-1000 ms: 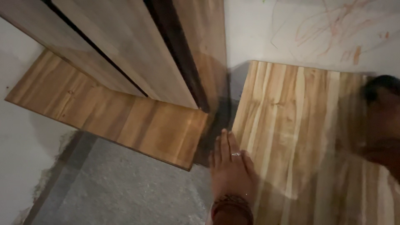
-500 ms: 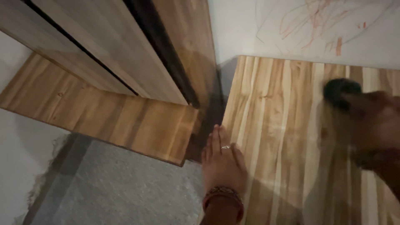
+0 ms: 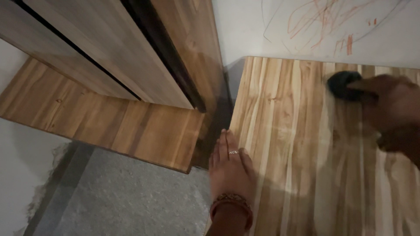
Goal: The person wipes a wooden table surface with a dark cloth. They move a piece of paper aside at the start, then continue wiping the table in broad strokes across the entire surface.
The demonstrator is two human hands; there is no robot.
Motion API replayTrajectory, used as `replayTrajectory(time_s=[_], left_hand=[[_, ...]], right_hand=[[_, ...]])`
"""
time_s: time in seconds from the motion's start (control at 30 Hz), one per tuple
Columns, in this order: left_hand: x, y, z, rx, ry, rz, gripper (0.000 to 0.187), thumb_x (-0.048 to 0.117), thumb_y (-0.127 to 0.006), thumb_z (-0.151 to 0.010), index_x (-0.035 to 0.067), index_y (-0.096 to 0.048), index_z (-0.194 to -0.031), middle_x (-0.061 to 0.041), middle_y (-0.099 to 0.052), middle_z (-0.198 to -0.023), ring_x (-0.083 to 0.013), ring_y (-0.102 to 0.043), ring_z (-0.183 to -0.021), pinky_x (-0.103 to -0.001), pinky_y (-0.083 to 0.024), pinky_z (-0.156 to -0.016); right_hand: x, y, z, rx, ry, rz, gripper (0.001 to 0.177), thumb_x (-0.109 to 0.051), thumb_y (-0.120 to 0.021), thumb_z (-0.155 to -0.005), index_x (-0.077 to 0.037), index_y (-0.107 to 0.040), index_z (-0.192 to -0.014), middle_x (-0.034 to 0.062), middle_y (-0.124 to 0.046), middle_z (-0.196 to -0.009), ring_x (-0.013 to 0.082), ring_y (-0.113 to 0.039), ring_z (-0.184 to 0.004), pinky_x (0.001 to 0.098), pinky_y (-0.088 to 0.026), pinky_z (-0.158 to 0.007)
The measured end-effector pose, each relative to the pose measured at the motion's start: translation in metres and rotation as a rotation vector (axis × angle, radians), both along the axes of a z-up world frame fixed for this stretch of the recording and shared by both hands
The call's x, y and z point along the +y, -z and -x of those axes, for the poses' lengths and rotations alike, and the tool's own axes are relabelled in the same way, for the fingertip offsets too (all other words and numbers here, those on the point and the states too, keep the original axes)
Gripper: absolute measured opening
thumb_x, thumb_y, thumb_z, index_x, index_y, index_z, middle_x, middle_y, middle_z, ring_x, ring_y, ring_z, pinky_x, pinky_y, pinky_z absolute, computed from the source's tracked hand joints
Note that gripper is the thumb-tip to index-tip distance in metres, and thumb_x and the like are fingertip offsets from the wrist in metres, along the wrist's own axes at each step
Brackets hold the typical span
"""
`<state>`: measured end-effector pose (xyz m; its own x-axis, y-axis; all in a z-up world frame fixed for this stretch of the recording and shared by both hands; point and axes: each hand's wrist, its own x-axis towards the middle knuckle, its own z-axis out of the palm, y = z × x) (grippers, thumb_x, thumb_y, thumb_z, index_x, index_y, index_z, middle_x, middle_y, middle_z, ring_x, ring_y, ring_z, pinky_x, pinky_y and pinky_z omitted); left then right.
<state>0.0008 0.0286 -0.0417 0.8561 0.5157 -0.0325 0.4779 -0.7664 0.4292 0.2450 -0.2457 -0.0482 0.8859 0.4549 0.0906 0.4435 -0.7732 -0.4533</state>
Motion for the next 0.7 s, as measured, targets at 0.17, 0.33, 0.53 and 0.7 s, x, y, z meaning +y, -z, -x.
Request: replayTrajectory(time_s=[0.17,0.33,0.53,0.7], left_hand=[[0.000,-0.002,-0.002,-0.006,0.000,0.005,0.059,0.030,-0.034,-0.103,0.002,-0.029,-0.155,-0.016,-0.033,-0.161,-0.0354,-0.036,-0.144,-0.049,-0.029,-0.114],[0.002,-0.003,-0.005,-0.028,0.001,0.010,0.059,0.030,-0.034,-0.103,0.001,-0.030,-0.155,-0.017,-0.034,-0.160,-0.0356,-0.037,-0.142,-0.049,-0.029,-0.114],[-0.001,-0.006,-0.002,-0.054,-0.021,0.053,0.057,0.028,-0.038,-0.102,0.003,-0.034,-0.153,-0.016,-0.038,-0.159,-0.0348,-0.043,-0.139,-0.047,-0.034,-0.113],[0.001,-0.005,-0.001,-0.050,-0.019,0.023,0.059,0.030,-0.042,-0.100,0.003,-0.035,-0.152,-0.017,-0.040,-0.157,-0.0368,-0.045,-0.136,-0.047,-0.036,-0.110]], right_hand=[[0.011,-0.012,0.044,-0.087,-0.190,-0.099,0.042,-0.015,-0.070,-0.080,-0.003,-0.069,-0.121,0.0164,-0.074,-0.110,0.0247,-0.078,-0.084,0.0394,-0.063,-0.068],[0.040,-0.043,0.049,-0.062,0.045,0.260,0.026,-0.020,-0.057,-0.103,-0.002,-0.075,-0.109,0.0197,-0.074,-0.096,0.0302,-0.073,-0.078,0.0421,-0.060,-0.074],[0.059,-0.053,0.041,-0.641,-0.088,0.203,0.025,-0.014,-0.066,-0.086,-0.006,-0.077,-0.107,0.0172,-0.076,-0.105,0.0288,-0.071,-0.080,0.0382,-0.059,-0.075],[0.056,-0.062,0.054,0.142,0.038,0.339,0.032,-0.013,-0.065,-0.096,-0.012,-0.072,-0.128,0.0126,-0.078,-0.100,0.0196,-0.073,-0.069,0.0343,-0.063,-0.064]])
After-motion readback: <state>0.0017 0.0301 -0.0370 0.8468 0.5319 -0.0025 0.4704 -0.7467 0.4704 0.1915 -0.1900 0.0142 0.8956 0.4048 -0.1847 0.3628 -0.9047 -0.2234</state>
